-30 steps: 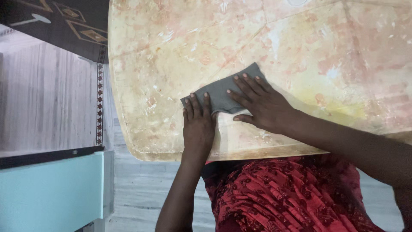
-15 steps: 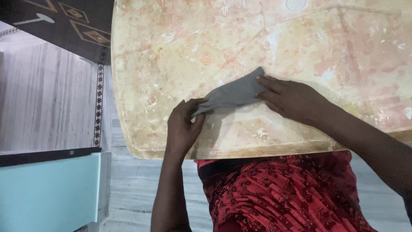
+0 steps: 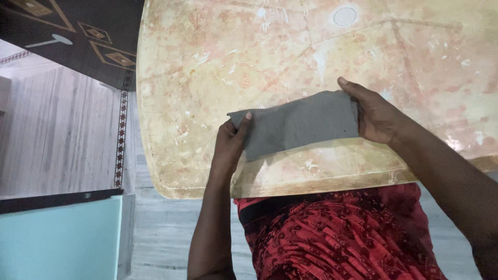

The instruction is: The person sands the surface of a large, light-colored table using a sanding block held in their right hand. They move the block in repetitive strokes across the tabletop, occasionally adjusting their grip or the block's position. A scraper tool is visible on the table but is not used during the clip.

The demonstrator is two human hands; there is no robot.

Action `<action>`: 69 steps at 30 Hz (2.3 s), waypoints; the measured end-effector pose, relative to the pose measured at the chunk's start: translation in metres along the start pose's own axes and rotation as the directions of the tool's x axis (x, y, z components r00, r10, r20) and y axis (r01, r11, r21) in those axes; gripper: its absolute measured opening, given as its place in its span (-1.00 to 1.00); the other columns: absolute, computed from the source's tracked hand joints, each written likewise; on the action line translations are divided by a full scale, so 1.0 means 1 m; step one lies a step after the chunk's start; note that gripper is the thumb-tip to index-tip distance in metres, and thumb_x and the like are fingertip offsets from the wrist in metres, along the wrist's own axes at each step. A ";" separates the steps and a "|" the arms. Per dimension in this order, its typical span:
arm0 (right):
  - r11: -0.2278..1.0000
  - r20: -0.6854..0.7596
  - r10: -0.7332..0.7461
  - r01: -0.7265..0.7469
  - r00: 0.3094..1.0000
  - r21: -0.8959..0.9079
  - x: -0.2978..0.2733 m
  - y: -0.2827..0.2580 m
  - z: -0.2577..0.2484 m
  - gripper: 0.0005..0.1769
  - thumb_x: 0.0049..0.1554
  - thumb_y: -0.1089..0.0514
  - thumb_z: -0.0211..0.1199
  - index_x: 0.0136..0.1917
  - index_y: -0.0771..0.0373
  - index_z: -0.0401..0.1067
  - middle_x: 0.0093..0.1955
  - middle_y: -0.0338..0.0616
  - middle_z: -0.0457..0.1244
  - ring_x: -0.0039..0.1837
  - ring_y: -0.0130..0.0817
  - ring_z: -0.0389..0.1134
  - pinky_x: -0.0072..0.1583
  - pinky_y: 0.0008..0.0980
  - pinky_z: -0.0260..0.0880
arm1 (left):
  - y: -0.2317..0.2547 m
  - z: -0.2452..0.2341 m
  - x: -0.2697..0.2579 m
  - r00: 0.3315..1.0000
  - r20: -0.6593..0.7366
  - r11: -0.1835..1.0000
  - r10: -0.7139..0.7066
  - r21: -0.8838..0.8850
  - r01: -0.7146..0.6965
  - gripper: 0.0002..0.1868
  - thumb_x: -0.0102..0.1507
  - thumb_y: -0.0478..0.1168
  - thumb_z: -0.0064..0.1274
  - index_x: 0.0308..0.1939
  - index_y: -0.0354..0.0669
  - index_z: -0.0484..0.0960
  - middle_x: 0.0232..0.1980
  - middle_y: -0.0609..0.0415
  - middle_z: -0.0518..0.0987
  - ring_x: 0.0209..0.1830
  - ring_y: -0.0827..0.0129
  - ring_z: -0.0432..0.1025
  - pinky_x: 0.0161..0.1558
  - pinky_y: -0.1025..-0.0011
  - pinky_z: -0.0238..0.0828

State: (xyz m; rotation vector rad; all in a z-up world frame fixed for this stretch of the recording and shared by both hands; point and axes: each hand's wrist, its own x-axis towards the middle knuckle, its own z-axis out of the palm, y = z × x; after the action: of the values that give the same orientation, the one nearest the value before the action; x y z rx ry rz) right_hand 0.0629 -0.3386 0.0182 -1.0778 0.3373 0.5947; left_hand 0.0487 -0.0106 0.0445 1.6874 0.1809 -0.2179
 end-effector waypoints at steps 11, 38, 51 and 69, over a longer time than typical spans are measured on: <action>0.996 0.263 -0.029 0.049 0.965 -0.072 -0.010 0.018 0.032 -0.14 0.21 -0.26 0.19 0.54 0.33 0.12 0.39 0.09 0.27 0.37 -0.21 0.36 0.32 -0.17 0.39 | 0.081 0.088 -0.030 0.960 0.220 0.854 0.175 0.451 -0.259 -0.54 0.35 0.09 0.00 0.03 -0.24 0.66 -0.51 -0.09 0.65 -0.57 0.31 0.56 -0.46 0.36 0.42; -0.413 0.585 -0.156 0.485 0.796 -0.770 -0.012 0.078 0.064 -0.05 0.23 -0.40 -0.02 0.66 0.13 -0.15 0.69 0.25 -0.31 0.70 0.18 -0.33 0.59 0.11 -0.37 | -0.053 0.066 0.144 0.850 0.041 0.449 0.525 0.835 -0.318 -0.44 0.48 0.07 -0.22 0.55 0.08 0.34 0.64 -0.29 0.09 0.66 -0.17 -0.14 0.54 -0.24 -0.47; -0.006 -0.207 -0.769 -0.330 0.605 -0.944 0.085 -0.080 -0.199 -0.17 0.43 -0.31 -0.10 0.66 0.35 -0.06 0.63 0.64 -0.32 0.64 0.59 -0.33 0.53 0.44 -0.28 | -0.050 0.069 0.140 0.819 0.043 0.419 0.573 0.843 -0.338 -0.45 0.50 0.01 -0.24 0.54 -0.03 0.39 0.62 -0.36 0.14 0.64 -0.21 -0.10 0.51 -0.27 -0.48; -0.322 0.262 -0.594 0.073 0.760 -0.944 0.159 -0.086 -0.101 -0.23 0.36 -0.35 0.00 0.61 0.16 0.11 0.72 0.14 -0.05 0.77 0.11 -0.17 0.68 -0.05 -0.18 | -0.035 0.069 0.132 0.851 -0.003 0.482 0.525 0.825 -0.294 -0.30 0.51 0.16 -0.38 0.51 -0.35 0.31 0.59 -0.31 0.18 0.64 -0.15 -0.07 0.52 -0.22 -0.42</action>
State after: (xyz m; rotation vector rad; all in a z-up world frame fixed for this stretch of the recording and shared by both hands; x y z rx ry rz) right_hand 0.2441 -0.4120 -0.0495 -2.8648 -0.3932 -0.1594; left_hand 0.1650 -0.0755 -0.0303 2.6292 -0.1913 0.3723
